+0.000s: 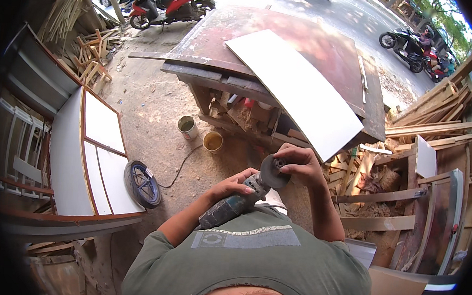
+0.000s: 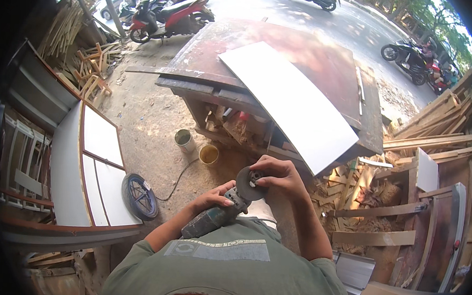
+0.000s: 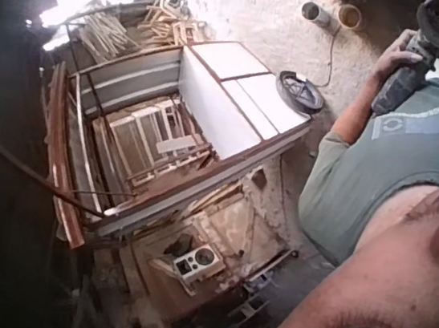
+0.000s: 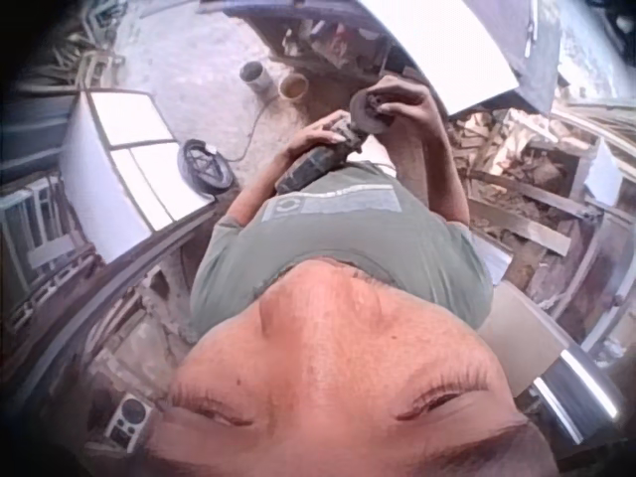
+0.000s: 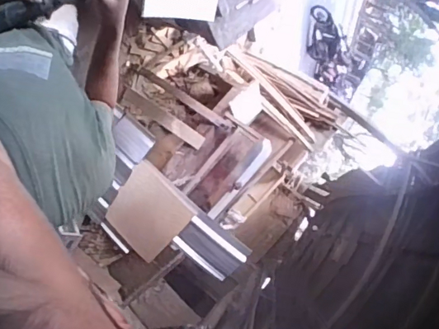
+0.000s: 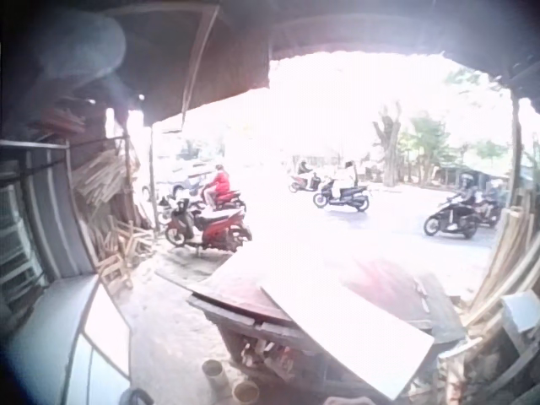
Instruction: The person picks up an angle grinder, checks the sanding disc, and uses it to sand the top surface of a white rectangular board on a wooden workbench.
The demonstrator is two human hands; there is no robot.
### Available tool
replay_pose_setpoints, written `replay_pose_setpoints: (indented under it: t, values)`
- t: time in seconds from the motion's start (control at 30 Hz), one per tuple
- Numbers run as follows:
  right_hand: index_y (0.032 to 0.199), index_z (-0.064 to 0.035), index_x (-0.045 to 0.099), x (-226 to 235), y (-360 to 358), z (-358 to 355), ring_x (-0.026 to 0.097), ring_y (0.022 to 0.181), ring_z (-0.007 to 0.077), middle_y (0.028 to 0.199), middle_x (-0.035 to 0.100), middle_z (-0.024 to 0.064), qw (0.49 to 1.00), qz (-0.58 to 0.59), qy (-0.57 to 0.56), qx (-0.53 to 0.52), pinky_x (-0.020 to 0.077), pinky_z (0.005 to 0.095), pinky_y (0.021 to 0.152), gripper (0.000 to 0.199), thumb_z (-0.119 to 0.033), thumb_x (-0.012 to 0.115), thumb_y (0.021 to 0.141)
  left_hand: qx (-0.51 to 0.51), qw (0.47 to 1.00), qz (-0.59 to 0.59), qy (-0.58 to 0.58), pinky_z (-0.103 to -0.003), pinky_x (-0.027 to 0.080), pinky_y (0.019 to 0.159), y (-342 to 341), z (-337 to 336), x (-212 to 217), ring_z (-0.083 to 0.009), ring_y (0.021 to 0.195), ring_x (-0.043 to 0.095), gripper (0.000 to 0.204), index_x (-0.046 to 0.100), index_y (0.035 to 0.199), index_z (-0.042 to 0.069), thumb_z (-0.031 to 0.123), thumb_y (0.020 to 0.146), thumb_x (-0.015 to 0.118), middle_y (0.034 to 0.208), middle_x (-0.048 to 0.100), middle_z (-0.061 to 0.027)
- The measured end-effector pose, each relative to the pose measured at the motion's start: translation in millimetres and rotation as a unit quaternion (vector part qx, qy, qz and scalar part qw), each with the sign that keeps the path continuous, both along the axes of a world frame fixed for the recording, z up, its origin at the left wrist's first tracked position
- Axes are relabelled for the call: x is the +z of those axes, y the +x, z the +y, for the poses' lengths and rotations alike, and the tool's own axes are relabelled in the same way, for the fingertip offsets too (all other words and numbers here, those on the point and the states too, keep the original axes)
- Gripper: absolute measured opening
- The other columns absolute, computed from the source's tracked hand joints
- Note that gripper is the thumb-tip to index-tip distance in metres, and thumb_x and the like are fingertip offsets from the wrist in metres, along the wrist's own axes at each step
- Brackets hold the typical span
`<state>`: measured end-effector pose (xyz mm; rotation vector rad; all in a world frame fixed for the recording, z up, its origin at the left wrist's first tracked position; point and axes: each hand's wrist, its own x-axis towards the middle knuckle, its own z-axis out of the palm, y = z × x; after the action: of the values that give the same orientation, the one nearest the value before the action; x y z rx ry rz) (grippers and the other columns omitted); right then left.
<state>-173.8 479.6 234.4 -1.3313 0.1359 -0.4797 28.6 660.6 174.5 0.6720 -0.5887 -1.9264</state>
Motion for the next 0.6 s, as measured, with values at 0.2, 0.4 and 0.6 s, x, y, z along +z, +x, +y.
replay_pose_setpoints:
  t: [0.2,0.4,0.6]
  values:
    - [0.117,0.0060,0.069,-60.2,104.7,-151.6,0.071,0.083,0.0170,0.100,0.073,0.0128,0.977,0.127,0.029,-0.170,0.0586,0.0300,0.071,0.029,-0.003,0.073,0.090,0.118,0.992,-0.049,-0.005,-0.038,0.054,0.098,45.1,-73.7,19.6,-0.0302,0.112,0.068,0.079,0.040,0.143,0.005,0.028,0.078,0.079,0.123,0.062,-0.0204]
    - [0.111,0.0053,0.070,-193.8,309.8,-286.0,0.071,0.073,0.0185,0.092,0.073,0.0140,0.950,0.206,-0.035,-0.233,0.0590,0.0297,0.059,0.026,0.001,0.074,0.085,0.204,0.977,-0.064,0.007,-0.038,0.054,0.097,80.8,-102.6,23.5,-0.0313,0.112,0.068,0.078,0.039,0.143,0.005,0.030,0.079,0.076,0.120,0.066,-0.0242]
    - [0.108,0.0066,0.069,-212.0,485.7,-342.1,0.074,0.078,0.0237,0.100,0.073,0.0170,0.937,0.219,-0.013,-0.272,0.0635,0.0345,0.061,0.027,0.004,0.075,0.081,0.237,0.969,-0.072,0.022,-0.039,0.056,0.094,146.3,-110.7,32.7,-0.0328,0.110,0.069,0.076,0.037,0.144,0.006,0.026,0.082,0.076,0.121,0.066,-0.0310]
